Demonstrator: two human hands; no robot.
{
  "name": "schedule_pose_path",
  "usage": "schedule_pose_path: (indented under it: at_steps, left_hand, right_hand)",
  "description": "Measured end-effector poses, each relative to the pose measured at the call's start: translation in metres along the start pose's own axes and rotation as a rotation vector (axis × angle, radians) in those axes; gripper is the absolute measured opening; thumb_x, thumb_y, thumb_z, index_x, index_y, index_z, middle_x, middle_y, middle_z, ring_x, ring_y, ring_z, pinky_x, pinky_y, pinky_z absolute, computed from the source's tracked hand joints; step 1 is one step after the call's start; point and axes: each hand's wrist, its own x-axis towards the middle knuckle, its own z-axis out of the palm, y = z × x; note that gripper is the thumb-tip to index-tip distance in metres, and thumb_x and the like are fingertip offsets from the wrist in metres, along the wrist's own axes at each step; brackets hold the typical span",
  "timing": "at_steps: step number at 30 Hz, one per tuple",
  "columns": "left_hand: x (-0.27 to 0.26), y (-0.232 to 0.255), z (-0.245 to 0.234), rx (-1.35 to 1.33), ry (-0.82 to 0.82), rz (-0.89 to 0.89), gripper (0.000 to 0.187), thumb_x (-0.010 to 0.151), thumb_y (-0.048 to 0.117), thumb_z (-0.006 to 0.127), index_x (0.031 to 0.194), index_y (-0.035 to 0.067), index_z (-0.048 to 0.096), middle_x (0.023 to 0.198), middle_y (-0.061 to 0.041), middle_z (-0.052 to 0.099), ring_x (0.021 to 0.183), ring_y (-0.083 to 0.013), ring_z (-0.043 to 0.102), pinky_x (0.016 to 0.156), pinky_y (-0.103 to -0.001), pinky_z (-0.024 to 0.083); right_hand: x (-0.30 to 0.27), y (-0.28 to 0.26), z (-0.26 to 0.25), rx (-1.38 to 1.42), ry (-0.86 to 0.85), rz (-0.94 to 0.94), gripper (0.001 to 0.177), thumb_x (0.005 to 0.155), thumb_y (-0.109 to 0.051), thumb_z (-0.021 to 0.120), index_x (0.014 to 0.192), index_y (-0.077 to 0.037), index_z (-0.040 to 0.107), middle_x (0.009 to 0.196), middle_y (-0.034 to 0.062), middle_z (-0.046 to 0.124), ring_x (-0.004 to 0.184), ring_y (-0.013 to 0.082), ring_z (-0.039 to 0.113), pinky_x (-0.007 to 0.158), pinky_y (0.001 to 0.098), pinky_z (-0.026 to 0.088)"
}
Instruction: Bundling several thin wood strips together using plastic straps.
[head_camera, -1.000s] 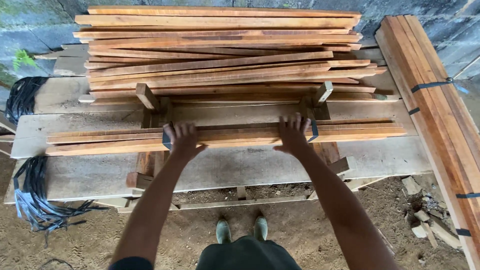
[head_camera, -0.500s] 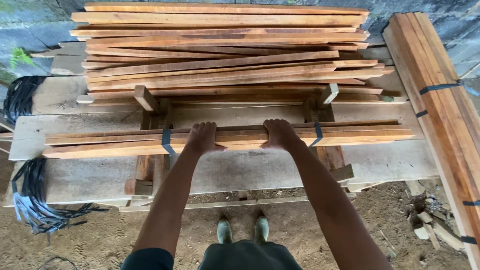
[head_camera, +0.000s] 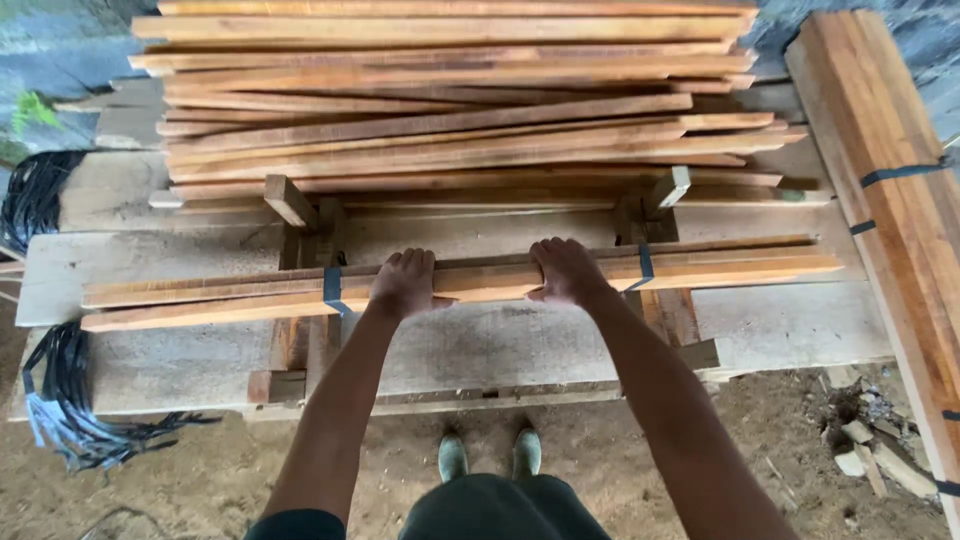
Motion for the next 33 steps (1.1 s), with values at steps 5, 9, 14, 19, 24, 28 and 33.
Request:
schedule_pose_path:
  at_steps: [5,9,14,19,24,28,33]
  left_hand:
    - [0.001,-0.003,0.004,-0.081,-0.275,-0.082,0.083,0.061,0.076,0.079,0.108,0.011,0.058,0.101,-0.008,0.062,0.103,-0.0293,0.068,0.092,-0.045,0.055]
    - [-0.012,-0.011,-0.014,-0.128,-0.203,-0.088,0.079,0.063,0.074,0.080,0.111,0.014,0.060,0.103,-0.005,0.064,0.105,-0.0257,0.069,0.091,-0.043,0.055]
    - [-0.068,-0.066,-0.031,0.004,0.057,-0.192,0.088,0.051,0.086,0.078,0.100,0.014,0.066,0.096,-0.010,0.072,0.094,-0.0279,0.075,0.085,-0.043,0.058]
    - [-0.065,-0.074,-0.029,0.060,0.192,-0.115,0.080,0.049,0.088,0.076,0.082,0.017,0.062,0.079,-0.003,0.068,0.078,-0.0216,0.074,0.073,-0.036,0.057]
    - [-0.062,-0.080,-0.023,0.077,0.152,-0.121,0.080,0.047,0.088,0.077,0.082,0.017,0.061,0.078,-0.002,0.067,0.079,-0.0205,0.074,0.071,-0.036,0.057]
    - [-0.065,-0.079,-0.030,0.060,0.085,-0.106,0.081,0.049,0.085,0.077,0.086,0.015,0.064,0.081,-0.003,0.067,0.084,-0.0231,0.074,0.075,-0.040,0.058]
    - [-0.061,-0.081,-0.027,0.064,0.045,-0.099,0.085,0.047,0.088,0.075,0.088,0.015,0.063,0.084,-0.005,0.069,0.088,-0.0240,0.074,0.076,-0.040,0.057]
  right_hand:
    - [0.001,-0.002,0.007,-0.045,0.013,0.064,0.070,0.062,-0.062,0.081,0.113,-0.020,0.059,0.103,0.0024,0.067,0.105,0.0254,0.069,0.087,0.0432,0.056]
    - [-0.012,-0.006,-0.007,-0.062,0.069,0.062,0.074,0.062,-0.063,0.080,0.117,-0.020,0.058,0.106,0.0041,0.067,0.107,0.0259,0.069,0.088,0.0442,0.056]
    - [-0.047,0.025,-0.045,0.074,-0.056,0.208,0.080,0.062,-0.063,0.086,0.118,-0.009,0.067,0.113,0.0159,0.073,0.115,0.0337,0.069,0.101,0.0487,0.051]
    - [-0.048,0.025,-0.035,0.044,-0.050,0.269,0.085,0.061,-0.073,0.081,0.119,-0.013,0.067,0.118,0.0105,0.072,0.121,0.0275,0.066,0.110,0.0439,0.045]
    - [-0.052,0.014,-0.054,0.003,-0.109,0.309,0.088,0.061,-0.081,0.077,0.119,-0.017,0.066,0.119,0.0048,0.072,0.121,0.0213,0.065,0.109,0.0384,0.046]
    - [-0.051,0.007,-0.054,-0.004,-0.128,0.299,0.082,0.060,-0.078,0.079,0.114,-0.018,0.066,0.114,0.0049,0.073,0.118,0.0206,0.067,0.108,0.0371,0.046]
    - [-0.053,0.010,-0.057,-0.045,-0.102,0.293,0.084,0.061,-0.080,0.079,0.116,-0.018,0.063,0.115,0.0052,0.071,0.118,0.0197,0.066,0.106,0.0351,0.047]
